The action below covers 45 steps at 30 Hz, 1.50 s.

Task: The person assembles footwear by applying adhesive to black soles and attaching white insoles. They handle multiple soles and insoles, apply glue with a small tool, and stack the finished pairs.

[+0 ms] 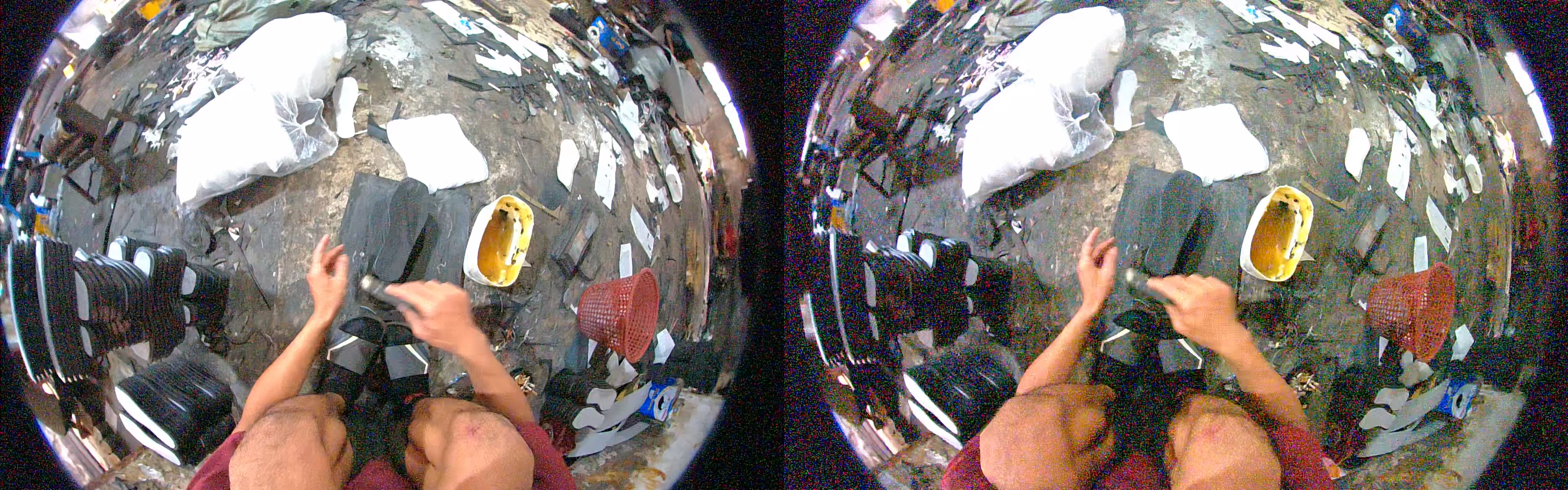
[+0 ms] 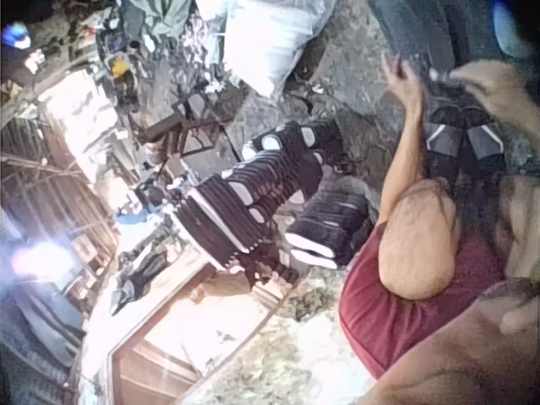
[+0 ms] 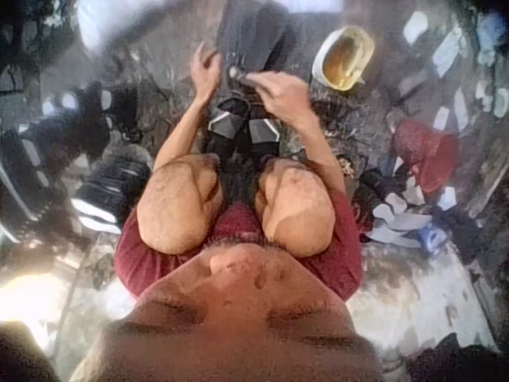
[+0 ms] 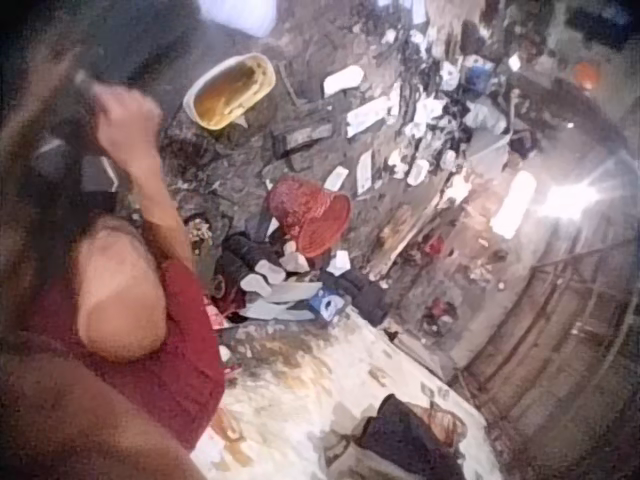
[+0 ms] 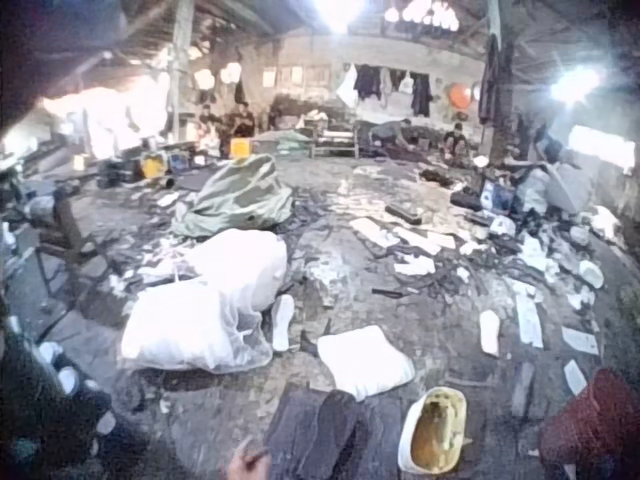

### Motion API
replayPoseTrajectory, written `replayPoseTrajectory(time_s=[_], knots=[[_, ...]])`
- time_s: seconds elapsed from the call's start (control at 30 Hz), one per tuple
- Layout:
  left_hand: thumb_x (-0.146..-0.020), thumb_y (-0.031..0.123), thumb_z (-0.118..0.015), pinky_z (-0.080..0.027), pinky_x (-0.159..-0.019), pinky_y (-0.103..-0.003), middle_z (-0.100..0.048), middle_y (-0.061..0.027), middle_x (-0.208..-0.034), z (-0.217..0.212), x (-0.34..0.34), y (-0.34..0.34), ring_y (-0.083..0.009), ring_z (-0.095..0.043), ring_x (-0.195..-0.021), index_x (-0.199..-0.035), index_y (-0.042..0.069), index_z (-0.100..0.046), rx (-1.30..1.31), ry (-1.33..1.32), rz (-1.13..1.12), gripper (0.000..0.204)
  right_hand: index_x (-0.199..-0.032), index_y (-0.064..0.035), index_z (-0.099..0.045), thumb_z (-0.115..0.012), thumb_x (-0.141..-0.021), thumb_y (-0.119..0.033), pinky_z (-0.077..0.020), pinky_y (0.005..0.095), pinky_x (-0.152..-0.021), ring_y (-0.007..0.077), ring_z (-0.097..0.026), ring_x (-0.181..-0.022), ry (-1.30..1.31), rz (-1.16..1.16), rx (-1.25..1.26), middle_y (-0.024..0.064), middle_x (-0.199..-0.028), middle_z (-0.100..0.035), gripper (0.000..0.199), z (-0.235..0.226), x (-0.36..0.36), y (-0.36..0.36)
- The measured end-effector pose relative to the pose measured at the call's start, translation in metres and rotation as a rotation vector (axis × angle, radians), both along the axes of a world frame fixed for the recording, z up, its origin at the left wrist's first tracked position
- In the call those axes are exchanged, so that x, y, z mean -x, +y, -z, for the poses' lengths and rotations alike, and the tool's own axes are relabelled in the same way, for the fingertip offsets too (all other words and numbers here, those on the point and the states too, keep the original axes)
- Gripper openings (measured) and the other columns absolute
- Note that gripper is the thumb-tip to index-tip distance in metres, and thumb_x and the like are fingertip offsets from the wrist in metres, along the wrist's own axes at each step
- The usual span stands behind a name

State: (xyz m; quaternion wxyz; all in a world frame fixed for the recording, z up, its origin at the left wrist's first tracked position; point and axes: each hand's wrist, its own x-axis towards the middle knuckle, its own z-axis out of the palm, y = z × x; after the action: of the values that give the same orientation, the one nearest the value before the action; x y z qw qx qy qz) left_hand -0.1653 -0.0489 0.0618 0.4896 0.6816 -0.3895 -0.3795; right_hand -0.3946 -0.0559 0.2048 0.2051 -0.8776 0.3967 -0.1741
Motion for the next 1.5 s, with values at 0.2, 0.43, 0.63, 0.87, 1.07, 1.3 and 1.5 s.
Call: replayPoseTrajectory(time_s=[0.2, 0.43, 0.63, 0.87, 1.07, 1.3, 1.5], knots=[[-0.068, 0.022, -0.087, -0.043, -0.102, -0.045, -0.058, -0.0228, -0.127, -0.024, 0.060, -0.014, -0.0395, -0.053, -0.109, -0.158, -0.004, -0.004, 0.035, -0.562, 0.455, 0.125, -0.124, -0.0057, -0.065, -0.067, -0.084, -0.003, -0.0496, 0.0404, -0.099, 0.0335, -0.065, -0.113, -0.305, 0.498, 0.051, 0.0140, -0.121, -0.069, 0.040, -0.049, 0.032, -0.054], [-0.065, 0.018, -0.088, -0.049, -0.096, -0.040, -0.063, -0.0179, -0.123, -0.027, -0.006, -0.009, -0.0299, -0.059, -0.107, -0.160, 0.003, -0.008, -0.041, -0.189, 0.168, 0.125, -0.124, -0.0072, -0.060, -0.069, -0.083, -0.003, -0.0502, 0.0410, -0.094, 0.0349, -0.067, -0.104, -0.296, 0.755, -0.115, 0.0181, -0.111, -0.070, 0.042, -0.019, 0.028, -0.087], [-0.065, 0.020, -0.087, -0.050, -0.095, -0.038, -0.064, -0.0157, -0.124, -0.013, 0.010, -0.007, -0.0256, -0.061, -0.105, -0.157, 0.010, -0.024, 0.198, -0.156, 0.141, 0.112, -0.122, -0.0036, -0.061, -0.071, -0.083, -0.003, -0.0509, 0.0383, -0.091, 0.0303, -0.066, -0.100, -0.485, 0.776, 0.022, 0.0166, -0.110, -0.068, 0.040, -0.008, 0.030, -0.091], [-0.066, 0.021, -0.088, -0.043, -0.103, -0.044, -0.044, -0.0234, -0.149, 0.009, -0.069, 0.013, -0.0363, -0.052, -0.118, -0.148, 0.003, -0.042, -0.034, -0.646, 0.033, 0.095, -0.125, 0.0006, -0.059, -0.068, -0.086, 0.000, -0.0500, 0.0377, -0.096, 0.0254, -0.064, -0.104, -0.647, 0.786, -0.026, 0.0152, -0.116, -0.065, 0.039, -0.003, 0.050, -0.072], [-0.067, 0.028, -0.089, -0.038, -0.110, -0.048, -0.046, -0.0246, -0.144, 0.015, -0.011, 0.007, -0.0420, -0.046, -0.126, -0.143, 0.002, -0.047, 0.058, -0.840, 0.286, 0.090, -0.123, 0.0014, -0.058, -0.068, -0.086, 0.000, -0.0502, 0.0368, -0.095, 0.0252, -0.063, -0.104, -0.647, 0.794, -0.041, 0.0153, -0.115, -0.065, 0.039, 0.001, 0.039, -0.068], [-0.067, 0.022, -0.088, -0.044, -0.105, -0.045, -0.057, -0.0202, -0.134, 0.004, 0.012, -0.004, -0.0388, -0.053, -0.118, -0.124, 0.006, -0.066, 0.118, -0.495, 0.322, 0.063, -0.122, 0.0004, -0.061, -0.070, -0.086, -0.006, -0.0519, 0.0351, -0.091, 0.0265, -0.066, -0.101, -0.539, 0.791, 0.025, 0.0161, -0.111, -0.068, 0.038, 0.004, 0.044, -0.085], [-0.072, 0.023, -0.085, -0.045, -0.106, -0.047, -0.056, -0.0233, -0.136, 0.011, 0.056, 0.009, -0.0405, -0.051, -0.124, -0.130, 0.012, -0.064, 0.069, -0.526, 0.433, 0.063, -0.129, -0.0007, -0.060, -0.073, -0.085, -0.022, -0.0540, 0.0423, -0.090, 0.0344, -0.071, -0.102, -0.374, 0.723, -0.095, 0.0227, -0.111, -0.072, 0.050, 0.065, 0.008, -0.142]])
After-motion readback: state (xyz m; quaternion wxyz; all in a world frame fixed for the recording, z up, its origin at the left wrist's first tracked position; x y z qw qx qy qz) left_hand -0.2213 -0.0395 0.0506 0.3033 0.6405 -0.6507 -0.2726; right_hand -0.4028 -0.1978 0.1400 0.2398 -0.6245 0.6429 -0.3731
